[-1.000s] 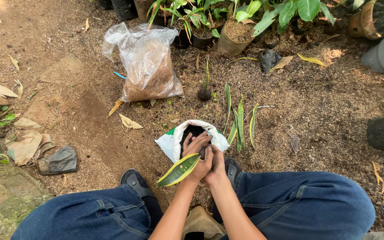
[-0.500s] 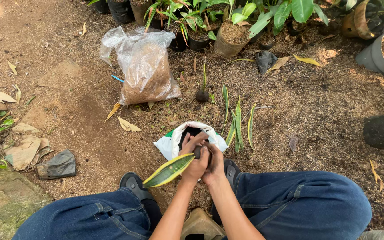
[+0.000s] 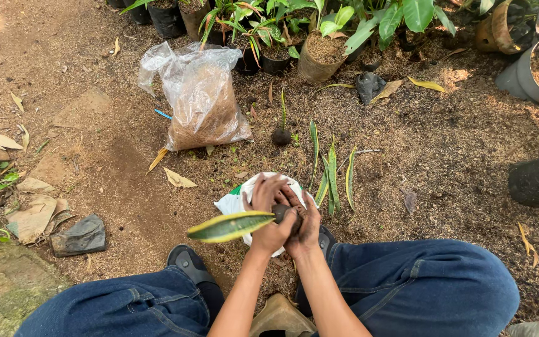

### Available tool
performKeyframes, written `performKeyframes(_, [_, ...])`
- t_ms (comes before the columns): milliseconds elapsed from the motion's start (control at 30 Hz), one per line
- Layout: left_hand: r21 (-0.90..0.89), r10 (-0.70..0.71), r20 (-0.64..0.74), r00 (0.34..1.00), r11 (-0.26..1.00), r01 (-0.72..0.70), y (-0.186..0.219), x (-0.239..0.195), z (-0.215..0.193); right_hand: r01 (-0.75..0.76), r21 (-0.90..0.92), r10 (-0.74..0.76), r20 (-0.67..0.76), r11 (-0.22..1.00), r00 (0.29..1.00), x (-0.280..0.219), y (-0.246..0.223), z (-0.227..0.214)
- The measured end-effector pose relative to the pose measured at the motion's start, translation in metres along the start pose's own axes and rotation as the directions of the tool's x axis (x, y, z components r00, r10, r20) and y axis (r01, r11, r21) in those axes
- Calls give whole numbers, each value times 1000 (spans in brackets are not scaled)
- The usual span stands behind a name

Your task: The person wraps a snake plant leaf cutting in a ball of moist soil, repeatedly adding soil and compacting it by hand to form a tight soil ball around the cutting.

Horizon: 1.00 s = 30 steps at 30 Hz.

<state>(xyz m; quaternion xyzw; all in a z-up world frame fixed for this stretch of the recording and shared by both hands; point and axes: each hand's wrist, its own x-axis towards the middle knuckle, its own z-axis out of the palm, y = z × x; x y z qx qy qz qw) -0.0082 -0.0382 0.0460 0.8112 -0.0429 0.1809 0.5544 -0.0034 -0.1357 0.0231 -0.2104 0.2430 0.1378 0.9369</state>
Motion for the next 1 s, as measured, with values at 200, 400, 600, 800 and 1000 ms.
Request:
performKeyframes(200, [-2,-21,71,997,1000,22,4,-1,-10,-41,-67,45,72,997,996,-1,7,-4])
performKeyframes(400, [-167,40,206,978,986,-6,13,5,-17,-64,-71,70,98,995,993,-13,-1,2])
performKeyframes(600, [-118,25,335,942,993,16,18,7,-23,-113,-147,132,126,983,983,-18,-5,3])
performKeyframes(800, [-126,22,164,986,992,-1,6,12,-19,-100,-153,106,28,983,994,-9,2,-8])
performKeyframes(1000, [197,-24,9,1000,980,22,-4,10,-15,-167,-37,152,-252,985,956,-16,1,14])
